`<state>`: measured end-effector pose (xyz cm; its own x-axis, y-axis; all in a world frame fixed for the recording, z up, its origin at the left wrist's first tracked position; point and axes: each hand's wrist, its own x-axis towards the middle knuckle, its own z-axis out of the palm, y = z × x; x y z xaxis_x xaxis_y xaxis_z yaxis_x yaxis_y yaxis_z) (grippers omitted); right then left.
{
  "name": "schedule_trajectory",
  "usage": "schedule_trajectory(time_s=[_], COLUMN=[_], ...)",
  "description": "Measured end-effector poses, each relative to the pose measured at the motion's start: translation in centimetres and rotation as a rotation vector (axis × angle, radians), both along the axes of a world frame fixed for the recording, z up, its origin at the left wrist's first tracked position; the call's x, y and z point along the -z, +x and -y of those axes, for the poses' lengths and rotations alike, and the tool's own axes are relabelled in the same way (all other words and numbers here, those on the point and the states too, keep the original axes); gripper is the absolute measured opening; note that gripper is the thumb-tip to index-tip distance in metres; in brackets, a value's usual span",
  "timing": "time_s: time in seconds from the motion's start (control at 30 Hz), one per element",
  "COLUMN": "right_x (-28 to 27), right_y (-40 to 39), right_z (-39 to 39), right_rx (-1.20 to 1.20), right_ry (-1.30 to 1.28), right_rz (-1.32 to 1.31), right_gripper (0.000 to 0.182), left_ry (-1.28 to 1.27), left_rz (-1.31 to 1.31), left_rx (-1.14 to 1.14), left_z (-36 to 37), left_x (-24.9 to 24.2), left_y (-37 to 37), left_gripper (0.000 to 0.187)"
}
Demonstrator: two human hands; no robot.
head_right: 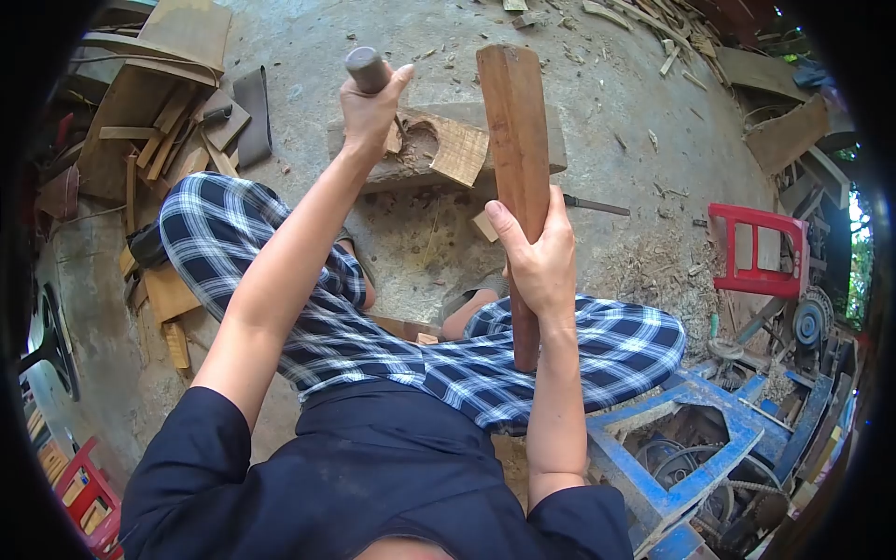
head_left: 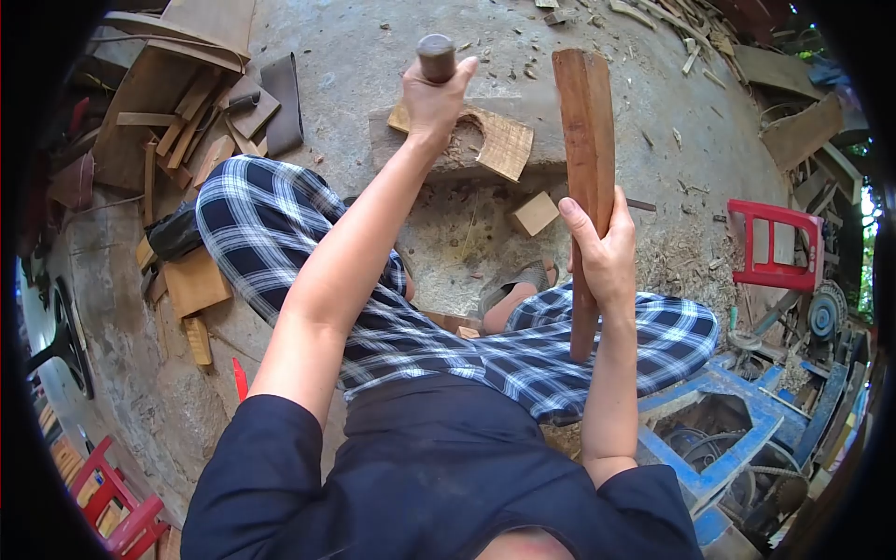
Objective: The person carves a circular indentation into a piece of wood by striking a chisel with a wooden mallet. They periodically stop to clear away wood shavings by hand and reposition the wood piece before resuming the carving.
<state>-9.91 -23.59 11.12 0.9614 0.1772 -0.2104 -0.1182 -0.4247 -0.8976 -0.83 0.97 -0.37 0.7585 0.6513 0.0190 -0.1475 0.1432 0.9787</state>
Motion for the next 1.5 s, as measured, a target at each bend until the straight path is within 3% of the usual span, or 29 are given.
schedule_trajectory(time_s=[0.07,0.23,0.53,0.6,0.67,0.73,0.83,0.93,1.0,1.07,1.13,1.5], right_x=[-0.1,-0.1,-1.3,-2.9,-3.9,-2.8,-1.7,-1.2,-0.7,-0.7,-0.3,1.3], right_y=[-0.2,-0.2,0.8,1.0,1.6,2.7,3.4,3.0,2.4,1.6,1.3,0.8], right_z=[-0.1,-0.2,-1.1,-2.0,-2.9,-3.1,-3.6,-2.6,-2.1,-1.5,-1.0,-0.5], right_rx=[-0.005,0.002,-0.025,-0.026,-0.038,-0.065,-0.174,-0.165,-0.146,-0.073,-0.057,-0.081], right_ry=[0.013,-0.013,0.038,0.064,0.181,0.072,-0.411,-0.233,-0.207,-0.12,-0.092,-0.059], right_rz=[-0.025,-0.03,-0.031,0.007,0.211,0.323,0.234,0.172,0.204,0.068,0.027,0.041], right_gripper=[0.048,0.049,0.046,0.043,0.042,0.044,0.049,0.05,0.051,0.051,0.051,0.05], left_ry=[0.078,-0.023,0.016,0.076,0.133,0.165,0.09,0.051,0.054,0.003,0.005,0.151], left_rz=[0.066,0.02,0.1,0.115,0.117,0.117,0.159,0.229,0.065,-0.017,-0.012,-0.045], left_rx=[0.075,0.152,0.229,0.239,0.329,0.341,0.419,0.42,0.363,0.332,0.306,0.524], left_z=[0.9,2.8,4.0,4.7,5.7,6.4,7.0,5.8,3.9,1.9,1.2,2.1], left_x=[-0.8,-1.6,0.0,0.2,0.0,0.4,1.5,1.4,1.4,0.7,-0.8,0.2], left_y=[0.0,0.1,0.4,0.1,-0.2,-0.2,-0.4,-0.1,0.4,0.5,-0.1,-0.2], left_gripper=[0.024,0.027,0.026,0.023,0.021,0.019,0.021,0.02,0.016,0.018,0.025,0.026])
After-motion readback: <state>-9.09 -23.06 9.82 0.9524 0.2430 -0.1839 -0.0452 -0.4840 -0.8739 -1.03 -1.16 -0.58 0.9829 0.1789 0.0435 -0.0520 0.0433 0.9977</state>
